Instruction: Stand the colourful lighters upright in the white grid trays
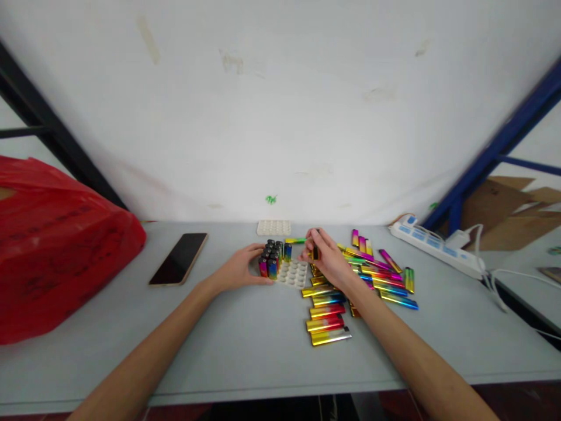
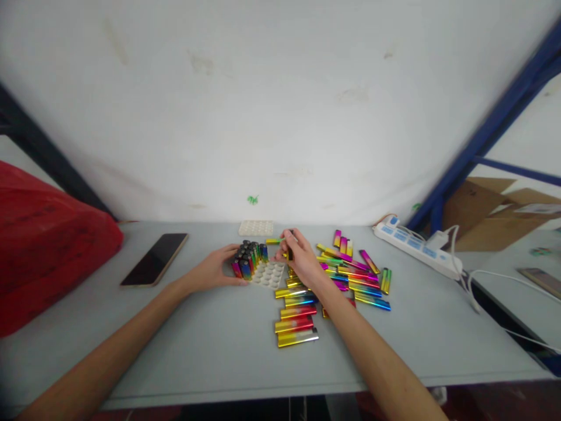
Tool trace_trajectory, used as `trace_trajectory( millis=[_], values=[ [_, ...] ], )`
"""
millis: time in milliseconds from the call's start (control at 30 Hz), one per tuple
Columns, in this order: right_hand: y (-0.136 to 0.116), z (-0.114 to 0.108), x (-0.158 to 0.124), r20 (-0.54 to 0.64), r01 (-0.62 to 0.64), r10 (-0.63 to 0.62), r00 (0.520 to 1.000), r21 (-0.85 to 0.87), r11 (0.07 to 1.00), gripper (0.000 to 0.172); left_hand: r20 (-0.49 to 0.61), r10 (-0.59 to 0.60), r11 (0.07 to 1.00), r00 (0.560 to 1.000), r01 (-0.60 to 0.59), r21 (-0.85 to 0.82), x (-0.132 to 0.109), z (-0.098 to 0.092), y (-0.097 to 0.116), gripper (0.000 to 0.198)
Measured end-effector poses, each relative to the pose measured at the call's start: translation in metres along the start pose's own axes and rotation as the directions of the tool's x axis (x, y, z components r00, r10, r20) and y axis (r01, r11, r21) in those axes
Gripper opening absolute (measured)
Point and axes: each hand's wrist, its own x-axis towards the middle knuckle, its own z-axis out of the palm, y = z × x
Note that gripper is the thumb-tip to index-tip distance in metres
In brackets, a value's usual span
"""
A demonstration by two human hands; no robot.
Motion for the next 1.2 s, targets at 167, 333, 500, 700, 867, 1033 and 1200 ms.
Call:
trace_trajectory(
  millis=[167,333,500,700,867,1033,1200],
  values=[
    [0.006,0.009,-0.002,0.007,-0.069,0.072,0.997,-0.192,0.979,0.050,0.003,-0.032,0.999,0.999,0.032,0.010,0.000,-0.001,0.002,0.083],
    [0.013,0.013,0.000,-0.123,-0.091,0.054,0.991,-0.324,0.942,0.063,-0.005,-0.024,1.000,1.000,0.024,0.014,0.000,-0.002,0.003,0.081],
    [0.012,0.015,0.000,-0.166,-0.106,0.056,0.985,-0.308,0.946,0.051,-0.007,-0.017,1.000,1.000,0.017,0.015,0.000,-0.001,0.001,0.080],
    [0.012,0.014,0.000,-0.154,-0.090,0.038,0.987,-0.351,0.932,0.048,-0.016,-0.009,1.000,1.000,0.010,0.006,0.000,0.000,0.000,0.080],
    [0.013,0.010,-0.002,-0.050,-0.015,-0.009,0.999,-0.457,0.889,0.061,0.002,-0.022,1.000,1.000,0.022,0.018,0.001,-0.001,0.000,0.081],
    [0.002,0.009,-0.007,0.160,0.296,-0.267,0.950,-0.731,0.615,0.045,-0.004,-0.012,1.000,1.000,0.012,0.002,0.001,-0.001,0.001,0.078],
    [0.000,0.006,-0.007,0.314,0.466,-0.443,0.840,-0.835,0.293,0.032,-0.007,-0.017,1.000,1.000,0.017,0.012,0.000,-0.001,0.003,0.079]
  ],
)
